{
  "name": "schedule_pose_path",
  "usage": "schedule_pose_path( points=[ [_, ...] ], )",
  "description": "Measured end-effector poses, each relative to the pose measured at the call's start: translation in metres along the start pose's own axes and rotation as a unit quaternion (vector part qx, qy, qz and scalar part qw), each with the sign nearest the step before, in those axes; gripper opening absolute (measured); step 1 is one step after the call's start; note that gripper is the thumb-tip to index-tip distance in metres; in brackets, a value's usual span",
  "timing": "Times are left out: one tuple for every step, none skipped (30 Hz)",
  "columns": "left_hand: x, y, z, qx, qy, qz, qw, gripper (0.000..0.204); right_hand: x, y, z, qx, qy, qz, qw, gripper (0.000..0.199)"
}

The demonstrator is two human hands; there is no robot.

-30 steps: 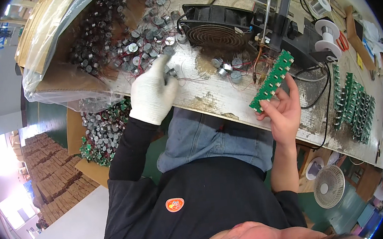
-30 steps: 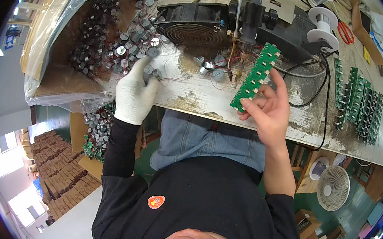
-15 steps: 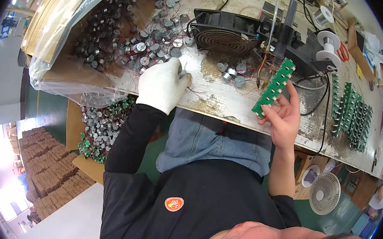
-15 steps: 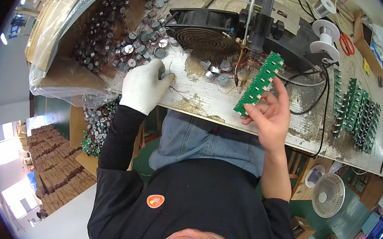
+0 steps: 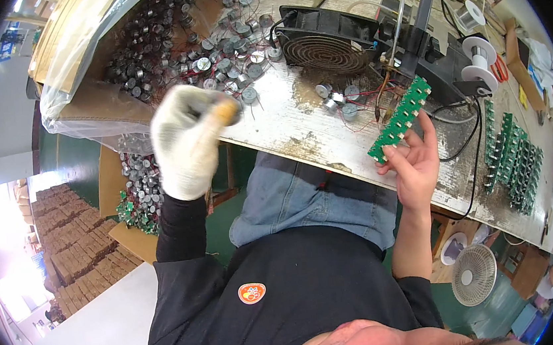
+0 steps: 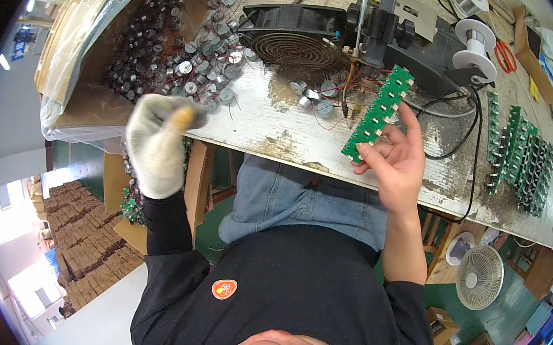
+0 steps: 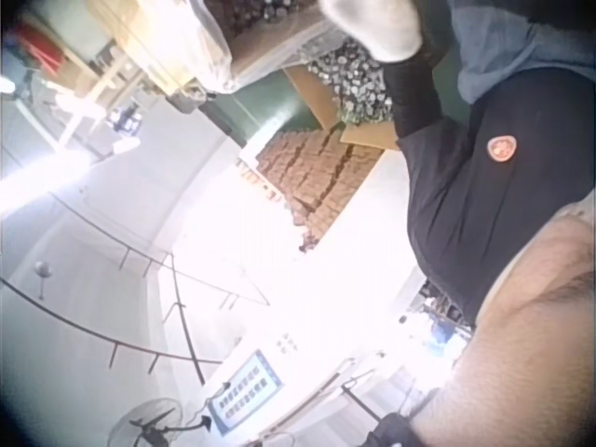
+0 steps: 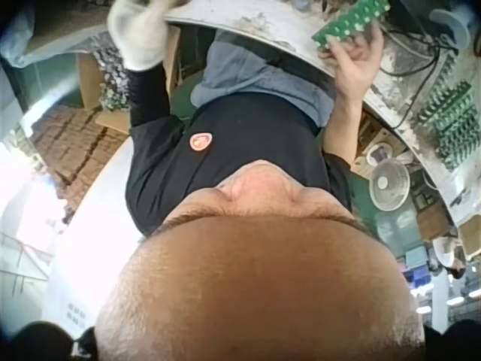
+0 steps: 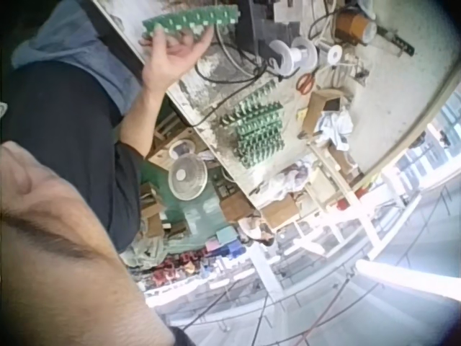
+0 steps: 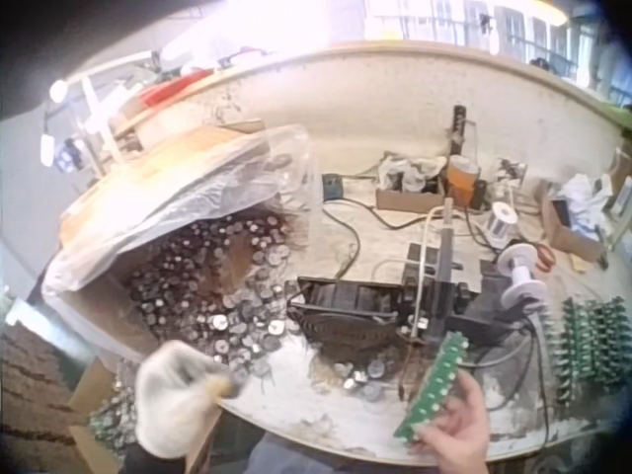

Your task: The person solders wires from small round electronic components onto circuit boards using a soldering tool, then places the completed circuit boards into a box.

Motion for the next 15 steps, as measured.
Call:
schedule_pose_path(
  points=[
    [0.003,0.004,-0.01,0.047,-0.119,-0.051,0.991,0.01,0.002,0.001,-0.001,-0.002,0.003,0.002,1.0,0.076],
    [0.017,0.01,-0.022,0.062,-0.023,-0.006,0.998,0.008,0.004,0.001,-0.002,-0.004,0.008,0.003,1.0,0.076],
    [0.028,0.013,-0.029,0.05,-0.037,0.028,0.998,0.014,0.004,0.001,-0.003,-0.004,0.007,0.001,1.0,0.076],
    [0.036,0.015,-0.036,0.052,0.004,0.067,0.996,0.014,0.004,0.0,-0.003,-0.003,0.007,-0.002,1.0,0.076],
    [0.042,0.016,-0.041,0.053,0.046,0.105,0.992,0.015,0.004,0.0,-0.003,-0.004,0.008,-0.002,1.0,0.076],
    [0.044,0.014,-0.042,0.054,0.046,0.105,0.992,0.015,0.002,-0.001,-0.003,-0.001,0.005,-0.004,1.0,0.076],
    [0.044,0.01,-0.041,0.041,0.04,0.071,0.996,0.017,0.001,-0.001,-0.003,0.003,0.002,-0.007,1.0,0.075],
    [0.042,0.007,-0.04,0.028,0.034,0.037,0.998,0.02,0.0,-0.001,-0.002,0.002,0.002,-0.007,1.0,0.075],
    [0.04,0.005,-0.04,0.029,0.035,0.037,0.998,0.02,-0.001,-0.001,-0.001,0.002,0.001,-0.005,1.0,0.075],
    [0.041,0.003,-0.041,0.032,0.029,0.076,0.996,0.024,-0.001,-0.001,0.0,0.002,-0.001,-0.003,1.0,0.075],
    [0.045,0.002,-0.042,0.035,0.024,0.115,0.992,0.028,-0.001,-0.001,0.001,0.001,0.0,-0.002,1.0,0.075],
    [0.05,0.001,-0.044,0.044,0.063,0.141,0.987,0.038,0.0,0.0,0.001,0.0,-0.001,-0.003,1.0,0.076],
    [0.051,-0.001,-0.046,0.046,0.064,0.142,0.987,0.038,0.001,0.0,0.001,-0.001,-0.001,-0.004,1.0,0.076],
    [0.054,0.0,-0.052,0.053,0.117,0.166,0.978,0.041,0.003,0.0,0.001,-0.003,0.0,-0.004,1.0,0.076],
    [0.056,0.002,-0.059,0.06,0.17,0.191,0.965,0.043,0.003,0.001,0.001,-0.005,0.002,-0.01,1.0,0.077]
  ],
)
Point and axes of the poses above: each hand's wrist, its own y-axis away from the middle knuckle, its own z-axis out of the back of the hand, x = y × z, the point moved 8 cm from there along -y, towards the middle knuckle, and after that the axes turned 7 degrees about -x, right-handed, at the moved point
